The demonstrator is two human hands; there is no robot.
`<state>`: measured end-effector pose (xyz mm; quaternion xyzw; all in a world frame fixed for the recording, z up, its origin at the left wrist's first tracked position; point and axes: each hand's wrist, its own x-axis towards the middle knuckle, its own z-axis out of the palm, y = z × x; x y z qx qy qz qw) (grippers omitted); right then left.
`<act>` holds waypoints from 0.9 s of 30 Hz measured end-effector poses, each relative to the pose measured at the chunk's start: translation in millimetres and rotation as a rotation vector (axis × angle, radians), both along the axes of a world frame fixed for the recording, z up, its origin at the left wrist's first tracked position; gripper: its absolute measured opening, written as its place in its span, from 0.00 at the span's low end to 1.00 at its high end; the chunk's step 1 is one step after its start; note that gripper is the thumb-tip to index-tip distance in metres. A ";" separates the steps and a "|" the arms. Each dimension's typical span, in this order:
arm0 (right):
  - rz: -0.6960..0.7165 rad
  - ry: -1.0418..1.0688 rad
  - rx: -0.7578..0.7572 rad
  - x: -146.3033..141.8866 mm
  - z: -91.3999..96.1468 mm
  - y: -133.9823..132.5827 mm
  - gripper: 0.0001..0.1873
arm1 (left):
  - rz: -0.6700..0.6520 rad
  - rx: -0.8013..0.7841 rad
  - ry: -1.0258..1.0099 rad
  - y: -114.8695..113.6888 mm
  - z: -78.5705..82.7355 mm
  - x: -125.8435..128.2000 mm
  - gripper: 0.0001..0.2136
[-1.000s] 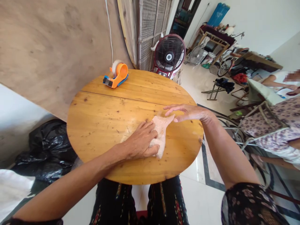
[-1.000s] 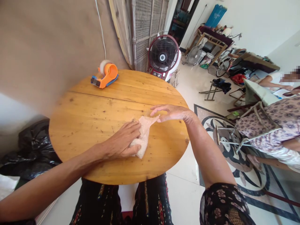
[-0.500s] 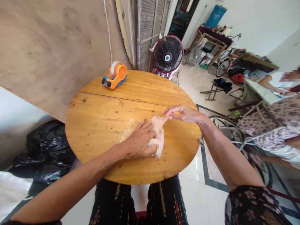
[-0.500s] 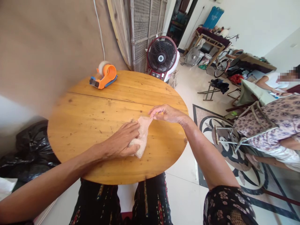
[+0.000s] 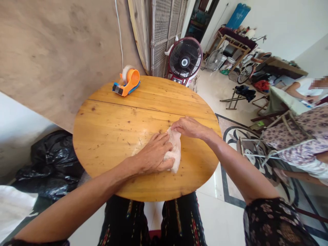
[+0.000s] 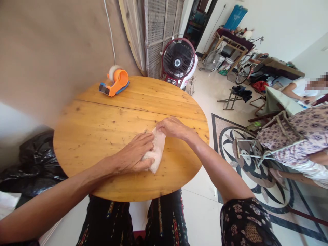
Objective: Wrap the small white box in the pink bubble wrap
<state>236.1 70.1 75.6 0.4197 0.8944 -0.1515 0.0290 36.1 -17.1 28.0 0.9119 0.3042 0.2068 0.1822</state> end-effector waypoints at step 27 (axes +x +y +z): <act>-0.513 -0.003 0.279 -0.7 -36.7 -20.8 0.14 | 0.008 0.030 0.034 -1.1 -3.8 2.2 0.09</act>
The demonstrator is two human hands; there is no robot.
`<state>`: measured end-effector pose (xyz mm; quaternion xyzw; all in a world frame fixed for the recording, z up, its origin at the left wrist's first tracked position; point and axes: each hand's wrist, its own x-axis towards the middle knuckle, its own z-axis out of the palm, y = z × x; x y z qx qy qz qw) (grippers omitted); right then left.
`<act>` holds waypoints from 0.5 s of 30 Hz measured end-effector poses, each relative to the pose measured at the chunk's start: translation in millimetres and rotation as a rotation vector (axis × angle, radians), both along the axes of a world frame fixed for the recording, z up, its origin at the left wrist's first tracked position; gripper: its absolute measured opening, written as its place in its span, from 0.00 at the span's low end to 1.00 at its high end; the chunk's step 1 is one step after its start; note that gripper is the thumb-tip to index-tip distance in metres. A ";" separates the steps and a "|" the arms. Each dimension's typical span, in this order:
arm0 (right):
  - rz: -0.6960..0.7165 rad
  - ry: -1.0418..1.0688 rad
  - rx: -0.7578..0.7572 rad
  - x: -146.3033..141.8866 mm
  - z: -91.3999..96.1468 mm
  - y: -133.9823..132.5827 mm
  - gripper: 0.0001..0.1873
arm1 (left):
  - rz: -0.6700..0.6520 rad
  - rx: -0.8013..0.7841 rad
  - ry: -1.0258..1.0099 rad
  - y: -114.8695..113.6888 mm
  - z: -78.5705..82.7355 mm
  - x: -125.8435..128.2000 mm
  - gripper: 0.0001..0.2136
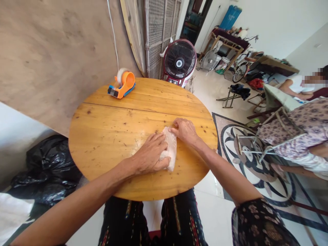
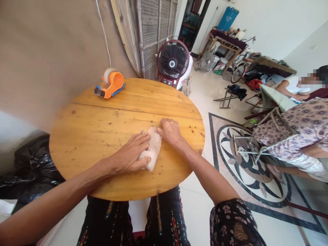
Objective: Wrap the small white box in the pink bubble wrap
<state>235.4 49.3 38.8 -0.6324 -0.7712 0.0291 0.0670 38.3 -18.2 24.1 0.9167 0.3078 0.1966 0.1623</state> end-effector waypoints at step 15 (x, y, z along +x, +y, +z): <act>-0.008 0.204 -0.233 -1.4 -1.9 17.2 0.04 | 0.041 0.009 -0.026 -4.1 -0.7 -0.5 0.08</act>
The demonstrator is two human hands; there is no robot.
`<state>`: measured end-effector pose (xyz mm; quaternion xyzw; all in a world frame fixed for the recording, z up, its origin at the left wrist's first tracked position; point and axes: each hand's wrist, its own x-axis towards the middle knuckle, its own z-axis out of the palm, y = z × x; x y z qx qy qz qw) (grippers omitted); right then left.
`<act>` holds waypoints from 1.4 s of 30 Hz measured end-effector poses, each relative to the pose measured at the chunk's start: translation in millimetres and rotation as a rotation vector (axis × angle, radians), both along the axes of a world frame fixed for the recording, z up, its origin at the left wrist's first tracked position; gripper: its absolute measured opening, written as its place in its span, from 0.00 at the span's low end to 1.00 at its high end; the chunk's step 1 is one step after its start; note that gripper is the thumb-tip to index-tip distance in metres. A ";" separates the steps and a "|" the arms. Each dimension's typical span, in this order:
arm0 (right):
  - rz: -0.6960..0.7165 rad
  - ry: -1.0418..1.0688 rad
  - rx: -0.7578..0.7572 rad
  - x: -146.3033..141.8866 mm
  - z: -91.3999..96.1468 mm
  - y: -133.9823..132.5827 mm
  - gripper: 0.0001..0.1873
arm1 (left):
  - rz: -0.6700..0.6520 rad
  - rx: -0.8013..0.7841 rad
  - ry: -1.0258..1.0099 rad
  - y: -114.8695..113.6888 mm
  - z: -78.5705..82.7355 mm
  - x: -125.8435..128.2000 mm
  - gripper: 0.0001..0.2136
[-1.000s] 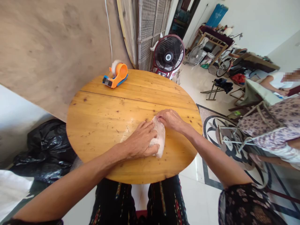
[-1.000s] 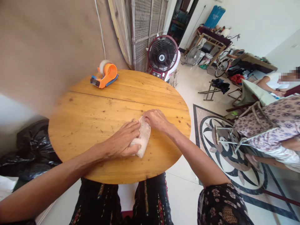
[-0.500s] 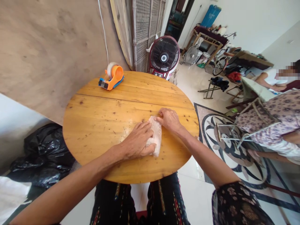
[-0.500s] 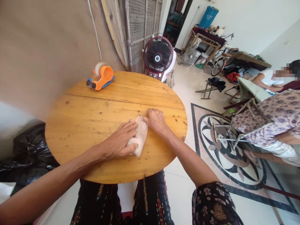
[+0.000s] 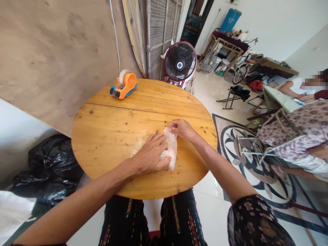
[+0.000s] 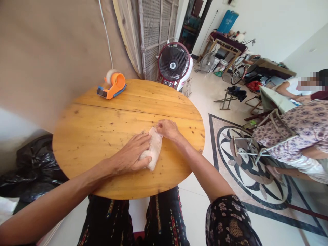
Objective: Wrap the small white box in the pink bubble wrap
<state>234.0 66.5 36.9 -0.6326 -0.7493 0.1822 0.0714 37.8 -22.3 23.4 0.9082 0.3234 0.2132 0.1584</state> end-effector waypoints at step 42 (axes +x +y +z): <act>-0.059 0.445 0.274 -7.2 -40.9 -7.7 0.14 | 0.498 0.028 -0.174 -49.7 -3.4 12.5 0.14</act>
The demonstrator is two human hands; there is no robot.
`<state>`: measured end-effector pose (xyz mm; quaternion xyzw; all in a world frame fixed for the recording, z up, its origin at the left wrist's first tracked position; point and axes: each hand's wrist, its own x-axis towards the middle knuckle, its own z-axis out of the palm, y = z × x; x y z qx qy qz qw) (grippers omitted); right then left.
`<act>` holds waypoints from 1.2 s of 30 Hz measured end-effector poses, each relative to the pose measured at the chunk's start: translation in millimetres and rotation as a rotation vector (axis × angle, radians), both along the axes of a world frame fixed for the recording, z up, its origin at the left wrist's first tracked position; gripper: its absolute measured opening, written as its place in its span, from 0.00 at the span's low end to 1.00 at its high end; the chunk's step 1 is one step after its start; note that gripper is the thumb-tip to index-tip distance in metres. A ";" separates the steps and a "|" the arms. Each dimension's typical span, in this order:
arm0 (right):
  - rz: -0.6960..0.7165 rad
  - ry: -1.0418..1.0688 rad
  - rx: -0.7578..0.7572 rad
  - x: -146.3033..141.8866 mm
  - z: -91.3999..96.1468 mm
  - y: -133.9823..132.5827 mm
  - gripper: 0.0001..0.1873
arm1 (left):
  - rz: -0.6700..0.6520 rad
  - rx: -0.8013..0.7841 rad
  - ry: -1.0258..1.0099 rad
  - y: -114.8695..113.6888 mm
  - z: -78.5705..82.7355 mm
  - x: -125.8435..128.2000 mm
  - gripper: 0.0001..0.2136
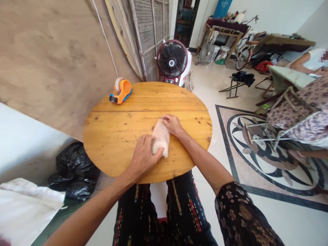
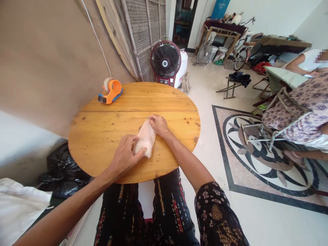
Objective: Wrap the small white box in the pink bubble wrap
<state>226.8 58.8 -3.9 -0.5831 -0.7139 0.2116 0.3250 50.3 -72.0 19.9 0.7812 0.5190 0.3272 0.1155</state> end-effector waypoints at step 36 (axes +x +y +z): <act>0.021 0.015 -0.039 2.4 -0.7 7.7 0.13 | -0.199 0.079 0.214 6.4 6.1 2.9 0.14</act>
